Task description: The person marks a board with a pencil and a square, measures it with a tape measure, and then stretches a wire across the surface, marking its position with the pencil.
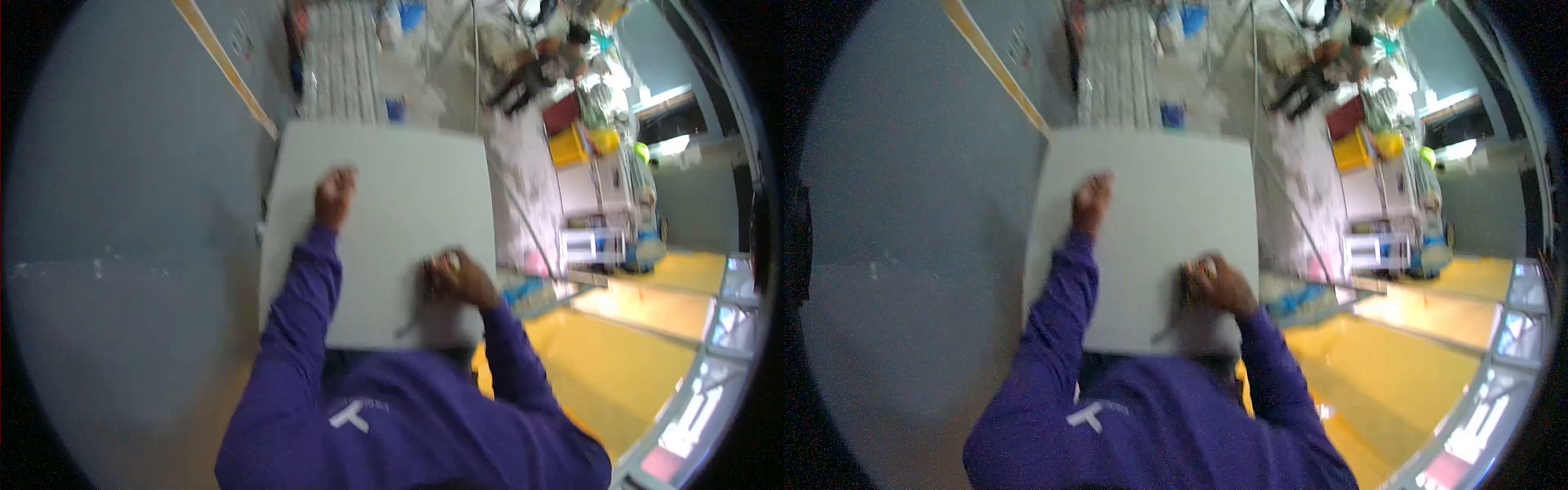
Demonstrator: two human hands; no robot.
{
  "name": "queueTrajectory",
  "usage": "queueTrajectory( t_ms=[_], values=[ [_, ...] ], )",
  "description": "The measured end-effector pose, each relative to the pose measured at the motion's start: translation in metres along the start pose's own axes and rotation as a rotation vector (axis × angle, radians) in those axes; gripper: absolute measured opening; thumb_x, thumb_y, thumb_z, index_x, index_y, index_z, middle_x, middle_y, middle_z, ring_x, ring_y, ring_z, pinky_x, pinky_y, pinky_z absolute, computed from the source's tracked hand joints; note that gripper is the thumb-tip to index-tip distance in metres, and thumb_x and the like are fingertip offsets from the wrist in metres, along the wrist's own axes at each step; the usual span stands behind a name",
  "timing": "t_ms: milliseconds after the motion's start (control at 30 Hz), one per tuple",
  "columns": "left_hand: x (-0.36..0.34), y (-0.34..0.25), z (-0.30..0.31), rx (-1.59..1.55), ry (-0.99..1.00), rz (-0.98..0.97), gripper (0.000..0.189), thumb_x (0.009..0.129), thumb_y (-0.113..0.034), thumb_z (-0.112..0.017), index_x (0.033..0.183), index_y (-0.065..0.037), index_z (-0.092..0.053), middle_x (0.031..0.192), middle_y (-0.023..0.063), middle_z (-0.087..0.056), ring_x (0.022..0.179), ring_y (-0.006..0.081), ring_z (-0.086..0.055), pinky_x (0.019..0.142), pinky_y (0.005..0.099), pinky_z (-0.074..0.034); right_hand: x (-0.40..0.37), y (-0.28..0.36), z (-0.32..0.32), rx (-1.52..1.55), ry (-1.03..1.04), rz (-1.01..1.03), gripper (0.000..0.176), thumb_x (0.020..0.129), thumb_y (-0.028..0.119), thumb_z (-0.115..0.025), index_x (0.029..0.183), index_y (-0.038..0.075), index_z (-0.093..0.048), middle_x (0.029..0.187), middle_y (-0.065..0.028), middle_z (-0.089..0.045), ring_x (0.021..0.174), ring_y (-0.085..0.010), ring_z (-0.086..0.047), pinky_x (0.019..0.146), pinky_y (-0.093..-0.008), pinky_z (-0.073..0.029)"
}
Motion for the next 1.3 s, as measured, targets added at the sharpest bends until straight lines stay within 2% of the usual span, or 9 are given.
queueTrajectory(
  t_ms=[133,200,333,467,633,833,1033,1233,1300],
  values=[
    [-0.004,-0.020,-0.002,-0.138,0.089,0.206,0.027,0.103,-0.028,-0.064,0.112,-0.003,-0.071,0.081,-0.0043,-0.062,0.071,0.0046,-0.051,0.066,0.0207,-0.045,0.017,0.015,0.041,0.217,-0.004,-0.088,0.035,0.100,0.026,-0.065,0.135,0.027,-0.061,0.123,-0.0150,-0.058,0.085,-0.0356,-0.072,0.070,-0.0424,-0.063],
    [-0.004,-0.014,-0.009,-0.118,0.068,0.113,0.029,0.103,-0.027,-0.064,0.116,-0.002,-0.070,0.077,-0.0047,-0.057,0.062,0.0032,-0.045,0.056,0.0193,-0.037,0.016,0.016,0.043,0.254,0.036,-0.117,0.033,0.101,0.032,-0.065,0.133,0.023,-0.061,0.122,-0.0162,-0.060,0.088,-0.0370,-0.073,0.073,-0.0439,-0.062],
    [-0.001,-0.023,-0.005,-0.107,0.086,0.129,0.028,0.102,-0.025,-0.064,0.117,-0.002,-0.070,0.077,-0.0040,-0.058,0.062,0.0035,-0.046,0.056,0.0189,-0.038,0.027,0.026,0.051,0.645,0.171,-0.623,0.045,0.100,0.049,-0.065,0.123,0.010,-0.059,0.103,-0.0215,-0.071,0.094,-0.0418,-0.073,0.079,-0.0483,-0.058],
    [0.000,-0.017,-0.006,-0.130,0.079,0.143,0.029,0.102,-0.025,-0.064,0.116,-0.001,-0.070,0.077,-0.0037,-0.058,0.063,0.0033,-0.046,0.056,0.0194,-0.038,0.018,0.016,0.032,0.524,0.159,-0.498,0.033,0.104,0.037,-0.062,0.122,0.011,-0.064,0.115,-0.0153,-0.065,0.095,-0.0365,-0.073,0.080,-0.0441,-0.060],
    [-0.001,-0.024,-0.006,-0.080,0.073,0.142,0.028,0.102,-0.024,-0.064,0.116,-0.001,-0.071,0.078,-0.0032,-0.058,0.064,0.0036,-0.047,0.057,0.0199,-0.039,0.030,0.029,0.060,0.568,0.106,-0.443,0.045,0.101,0.049,-0.063,0.124,0.011,-0.060,0.110,-0.0187,-0.071,0.096,-0.0412,-0.073,0.082,-0.0485,-0.058],
    [-0.001,-0.023,-0.004,-0.058,0.086,0.151,0.024,0.101,-0.021,-0.064,0.110,0.000,-0.072,0.083,-0.0034,-0.065,0.076,0.0055,-0.056,0.070,0.0220,-0.048,0.036,0.030,0.065,0.653,0.229,-0.685,0.027,0.103,0.032,-0.064,0.125,0.018,-0.067,0.125,-0.0140,-0.060,0.095,-0.0367,-0.072,0.084,-0.0441,-0.061],
    [0.000,-0.021,-0.006,-0.082,0.095,0.175,0.024,0.101,-0.021,-0.064,0.111,0.000,-0.072,0.084,-0.0025,-0.065,0.077,0.0058,-0.057,0.072,0.0227,-0.049,0.026,0.021,0.049,0.250,0.065,-0.145,0.027,0.099,0.020,-0.066,0.126,0.021,-0.068,0.126,-0.0125,-0.057,0.091,-0.0344,-0.072,0.080,-0.0403,-0.064],
    [-0.001,-0.027,-0.004,-0.052,0.112,0.138,0.025,0.101,-0.021,-0.065,0.111,0.000,-0.071,0.087,-0.0011,-0.068,0.077,0.0061,-0.057,0.073,0.0224,-0.049,0.037,0.032,0.068,0.595,0.180,-0.521,0.024,0.104,0.029,-0.061,0.126,0.022,-0.068,0.124,-0.0133,-0.058,0.095,-0.0350,-0.072,0.081,-0.0431,-0.063],
    [-0.001,-0.024,-0.006,-0.077,0.104,0.109,0.028,0.102,-0.026,-0.064,0.115,-0.002,-0.071,0.082,-0.0025,-0.062,0.070,0.0043,-0.052,0.063,0.0206,-0.044,0.040,0.034,0.073,0.657,0.220,-0.641,0.026,0.105,0.033,-0.059,0.127,0.022,-0.067,0.124,-0.0133,-0.058,0.096,-0.0357,-0.073,0.081,-0.0441,-0.062]
  ],
)
Point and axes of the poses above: each hand's wrist, its own x-axis towards the middle knuckle, its own z-axis out of the back of the hand, y = z × x, the point moved 1 cm from there along x, towards the middle knuckle
